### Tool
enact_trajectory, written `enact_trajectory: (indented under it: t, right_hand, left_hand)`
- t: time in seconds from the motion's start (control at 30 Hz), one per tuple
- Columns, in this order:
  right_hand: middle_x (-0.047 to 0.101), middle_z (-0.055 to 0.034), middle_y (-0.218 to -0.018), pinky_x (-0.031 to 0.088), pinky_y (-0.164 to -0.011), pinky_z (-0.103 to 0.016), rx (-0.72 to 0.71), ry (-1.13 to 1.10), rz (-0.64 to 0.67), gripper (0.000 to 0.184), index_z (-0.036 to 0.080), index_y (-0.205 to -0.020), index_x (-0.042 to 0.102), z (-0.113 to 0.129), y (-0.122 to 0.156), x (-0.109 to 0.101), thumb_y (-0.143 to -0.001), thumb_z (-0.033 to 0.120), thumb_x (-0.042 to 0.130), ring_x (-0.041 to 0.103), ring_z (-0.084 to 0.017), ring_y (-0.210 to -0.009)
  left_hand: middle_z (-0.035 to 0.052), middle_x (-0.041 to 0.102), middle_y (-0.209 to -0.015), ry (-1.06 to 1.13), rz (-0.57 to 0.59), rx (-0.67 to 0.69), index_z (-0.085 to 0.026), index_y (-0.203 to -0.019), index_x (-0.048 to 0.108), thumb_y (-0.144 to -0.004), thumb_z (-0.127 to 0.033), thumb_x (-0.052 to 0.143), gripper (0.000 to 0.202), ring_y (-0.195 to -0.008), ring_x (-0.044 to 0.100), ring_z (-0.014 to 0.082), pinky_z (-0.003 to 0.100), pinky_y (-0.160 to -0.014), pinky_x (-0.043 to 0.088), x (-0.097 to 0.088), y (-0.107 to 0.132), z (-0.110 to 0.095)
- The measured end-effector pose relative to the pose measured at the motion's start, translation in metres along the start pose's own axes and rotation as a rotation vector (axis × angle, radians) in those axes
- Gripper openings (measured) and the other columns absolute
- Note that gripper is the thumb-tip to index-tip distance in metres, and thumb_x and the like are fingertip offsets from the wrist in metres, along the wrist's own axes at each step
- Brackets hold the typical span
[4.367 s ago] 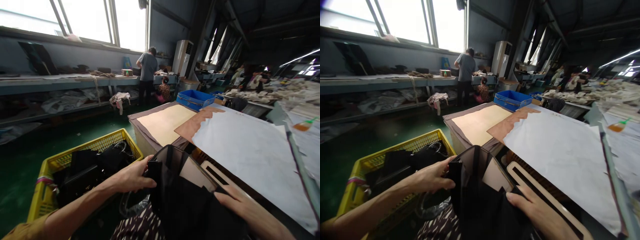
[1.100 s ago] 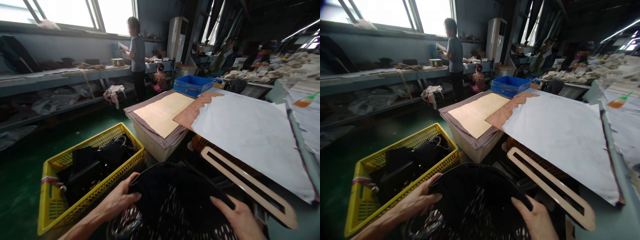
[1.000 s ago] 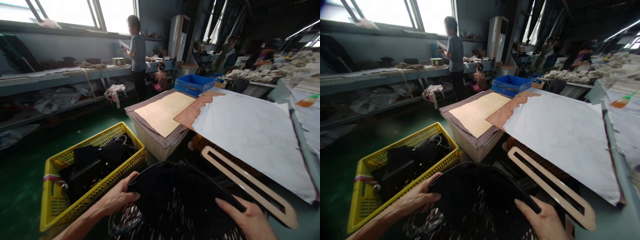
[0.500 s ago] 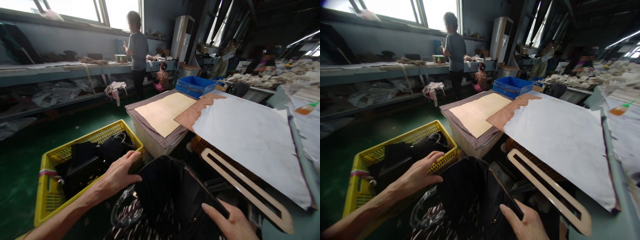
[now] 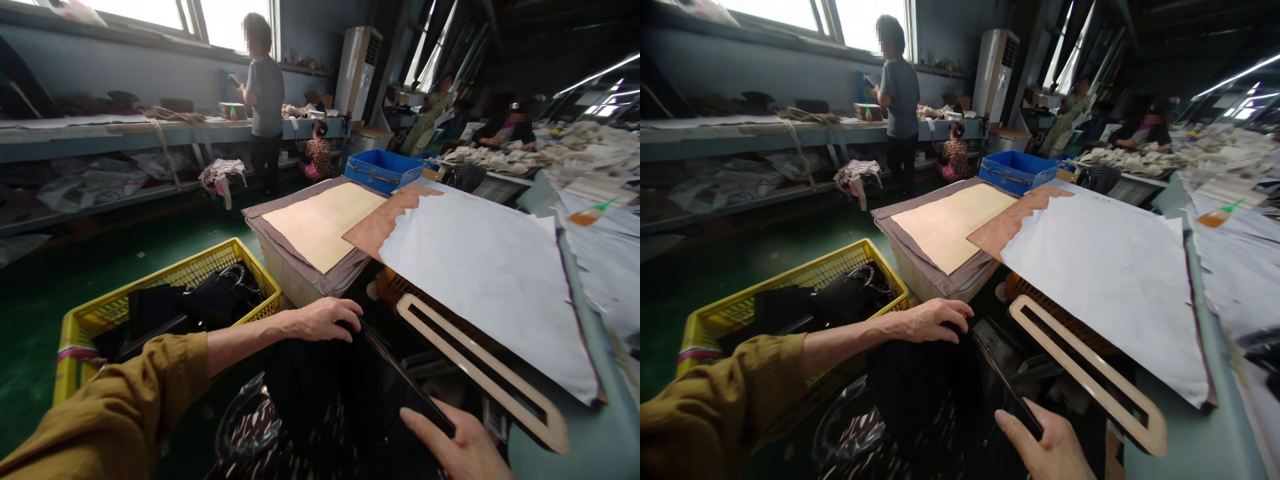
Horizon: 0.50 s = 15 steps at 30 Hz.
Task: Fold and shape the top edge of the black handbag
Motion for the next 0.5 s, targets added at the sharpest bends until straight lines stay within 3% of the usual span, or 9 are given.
enact_trajectory:
  t: [0.27, 0.5]
  right_hand:
    - [0.064, 0.0016, -0.063, 0.045, -0.058, -0.021, 0.004, -0.044, 0.021, 0.042, 0.019, -0.064, 0.062, -0.010, -0.007, -0.005, -0.069, 0.060, 0.051, 0.058, -0.020, -0.067]
    - [0.064, 0.0010, -0.063, 0.047, -0.059, -0.021, -0.027, -0.311, 0.049, 0.041, 0.019, -0.074, 0.069, -0.018, -0.011, -0.007, -0.065, 0.057, 0.060, 0.060, -0.021, -0.068]
  left_hand:
    - [0.0054, 0.060, -0.103, 0.114, 0.039, -0.014, -0.014, -0.081, 0.061, -0.084, -0.028, 0.050, 0.018, -0.086, 0.057, 0.0115, 0.018, -0.078, 0.041, 0.012, -0.010, 0.003]
    - [0.0033, 0.062, -0.096, 0.052, 0.013, -0.078, -0.012, -0.073, 0.059, -0.083, -0.029, 0.053, 0.020, -0.080, 0.057, 0.0109, 0.018, -0.073, 0.040, 0.019, -0.014, 0.009]
Point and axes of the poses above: each hand's wrist, its own y-axis away from the middle knuckle, its own x-axis out of the palm, z = x × y, the point moved 3 cm from there along -y, towards the middle knuckle
